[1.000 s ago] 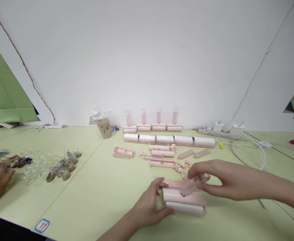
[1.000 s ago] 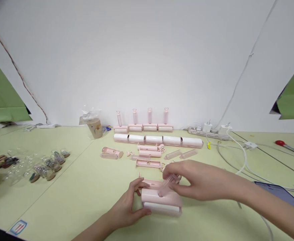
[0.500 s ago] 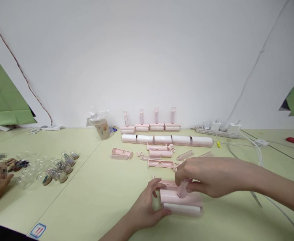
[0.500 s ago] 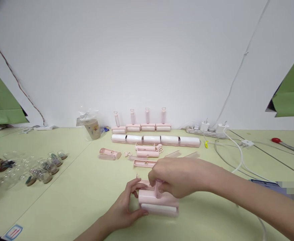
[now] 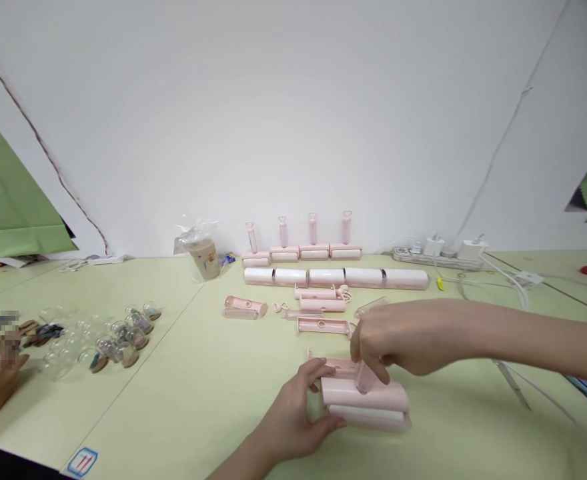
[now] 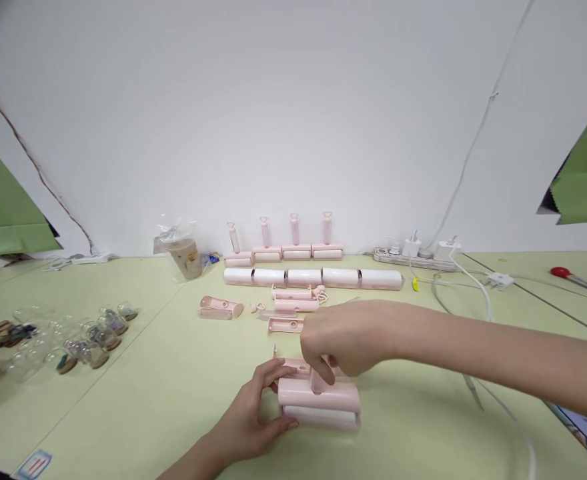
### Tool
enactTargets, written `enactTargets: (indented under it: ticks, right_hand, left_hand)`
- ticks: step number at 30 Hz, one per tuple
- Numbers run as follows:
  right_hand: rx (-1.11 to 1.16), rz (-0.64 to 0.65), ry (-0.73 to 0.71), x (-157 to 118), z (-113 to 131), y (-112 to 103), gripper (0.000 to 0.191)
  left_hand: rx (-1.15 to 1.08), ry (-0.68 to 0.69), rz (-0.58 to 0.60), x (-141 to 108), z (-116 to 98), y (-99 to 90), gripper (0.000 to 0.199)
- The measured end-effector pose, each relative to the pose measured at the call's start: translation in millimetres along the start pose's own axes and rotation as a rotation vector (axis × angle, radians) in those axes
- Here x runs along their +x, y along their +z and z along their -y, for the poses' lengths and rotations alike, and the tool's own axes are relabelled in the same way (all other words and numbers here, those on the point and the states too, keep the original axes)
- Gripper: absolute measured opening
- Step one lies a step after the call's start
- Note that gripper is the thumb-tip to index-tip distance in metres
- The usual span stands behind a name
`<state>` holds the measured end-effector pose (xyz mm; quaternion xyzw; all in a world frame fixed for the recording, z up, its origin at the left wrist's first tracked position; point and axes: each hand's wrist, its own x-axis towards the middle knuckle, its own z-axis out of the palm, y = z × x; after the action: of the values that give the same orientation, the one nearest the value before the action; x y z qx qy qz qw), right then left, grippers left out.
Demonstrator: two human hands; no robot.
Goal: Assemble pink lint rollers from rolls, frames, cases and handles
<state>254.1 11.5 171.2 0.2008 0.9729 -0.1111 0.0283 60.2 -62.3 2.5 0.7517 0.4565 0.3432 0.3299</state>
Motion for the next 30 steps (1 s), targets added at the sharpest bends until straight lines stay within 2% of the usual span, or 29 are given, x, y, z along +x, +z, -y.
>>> enactTargets:
  ticks: [3,7,13,15,17,18,20,22,24,27,30]
  right_hand:
    - [-0.086,0.170,-0.103,0.0,2.4,-1.2,0.053]
    - [-0.218,0.187,-0.036,2.9,18.2,-3.5,0.055]
    - [-0.169,0.261,0.024,9.3,23.8,4.1,0.049]
    - [-0.154,0.222,0.047,4.7,20.1,7.3,0.046]
    - [-0.038,0.170,0.001,-4.6,13.5,6.4,0.042]
    - [0.053,0.126,-0.025,-10.4,8.6,4.6,0.039]
    - [0.252,-0.038,-0.025,-22.5,-5.0,1.0,0.038]
    - [0.337,-0.257,0.115,-31.9,-23.2,2.6,0.038]
    - [0.285,-0.387,0.277,-36.2,-43.7,13.0,0.032]
    - [0.149,-0.382,0.421,-35.8,-71.8,40.9,0.029]
    - [0.061,-0.347,0.565,-41.7,-92.5,67.0,0.028]
  left_hand:
    - [-0.023,0.002,-0.005,0.2,1.2,1.0,0.062]
    - [-0.060,0.003,-0.007,0.7,1.1,1.9,0.064]
    - [-0.100,0.021,0.004,1.9,-2.9,0.2,0.062]
    - [-0.108,0.011,0.005,2.4,-5.1,-1.0,0.062]
    - [-0.120,-0.007,0.009,2.4,-7.2,-1.8,0.059]
    - [-0.120,-0.022,0.012,2.1,-7.8,-2.0,0.058]
    - [-0.101,-0.058,0.020,0.8,-7.3,-1.8,0.056]
    - [-0.051,-0.070,0.014,-0.9,-4.6,-1.3,0.058]
    - [0.007,-0.037,-0.029,-1.7,-1.8,-1.3,0.071]
    - [0.064,0.094,-0.158,2.2,-5.9,-3.9,0.084]
    - [-0.011,0.125,-0.216,15.8,-27.0,-7.8,0.074]
